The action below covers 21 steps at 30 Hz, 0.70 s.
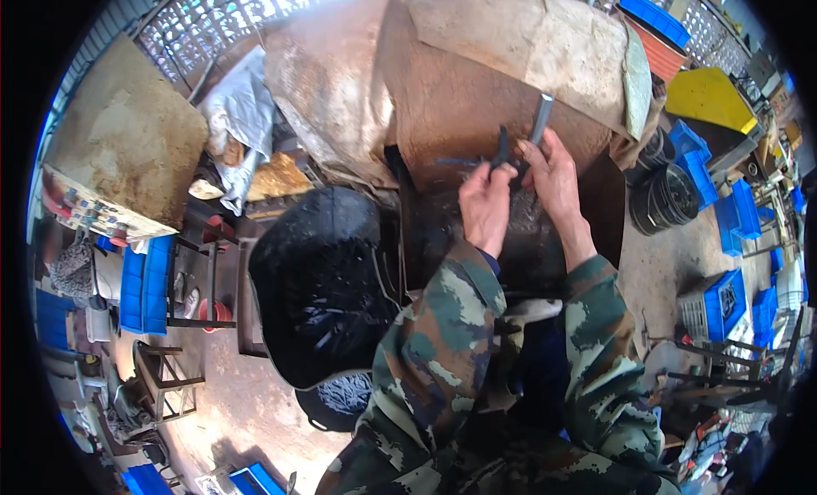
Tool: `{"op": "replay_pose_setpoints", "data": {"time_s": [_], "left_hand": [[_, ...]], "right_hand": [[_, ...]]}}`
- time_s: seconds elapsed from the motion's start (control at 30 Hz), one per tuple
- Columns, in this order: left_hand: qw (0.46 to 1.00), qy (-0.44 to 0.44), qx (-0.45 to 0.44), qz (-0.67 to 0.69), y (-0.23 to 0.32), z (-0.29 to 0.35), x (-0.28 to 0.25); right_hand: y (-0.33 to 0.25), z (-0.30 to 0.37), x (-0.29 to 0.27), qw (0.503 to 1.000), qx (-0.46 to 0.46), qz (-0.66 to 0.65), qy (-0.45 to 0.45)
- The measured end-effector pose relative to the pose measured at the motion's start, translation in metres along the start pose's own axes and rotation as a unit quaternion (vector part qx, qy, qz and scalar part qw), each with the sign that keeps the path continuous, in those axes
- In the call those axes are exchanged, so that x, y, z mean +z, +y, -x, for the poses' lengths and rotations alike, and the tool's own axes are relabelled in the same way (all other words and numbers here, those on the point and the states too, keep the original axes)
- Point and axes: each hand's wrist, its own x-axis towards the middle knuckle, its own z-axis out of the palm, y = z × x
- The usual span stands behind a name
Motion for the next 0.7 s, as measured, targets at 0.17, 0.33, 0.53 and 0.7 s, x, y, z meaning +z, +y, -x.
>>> {"op": "replay_pose_setpoints", "data": {"time_s": [0.17,0.33,0.53,0.7], "left_hand": [[1.000,0.013,-0.011,0.021,0.006,-0.010,0.000],[0.999,0.040,-0.012,-0.023,0.011,-0.016,-0.002],[0.997,0.058,0.002,-0.049,0.015,-0.007,-0.015],[0.998,0.045,-0.004,-0.054,0.026,0.005,-0.004]], "right_hand": [[0.000,-0.010,-0.006,1.000,0.002,0.001,-0.009],[-0.001,-0.014,-0.004,1.000,-0.012,0.009,0.007],[0.003,-0.007,0.006,0.999,-0.026,-0.005,-0.023],[0.002,-0.007,-0.008,1.000,-0.016,0.000,-0.013]]}}
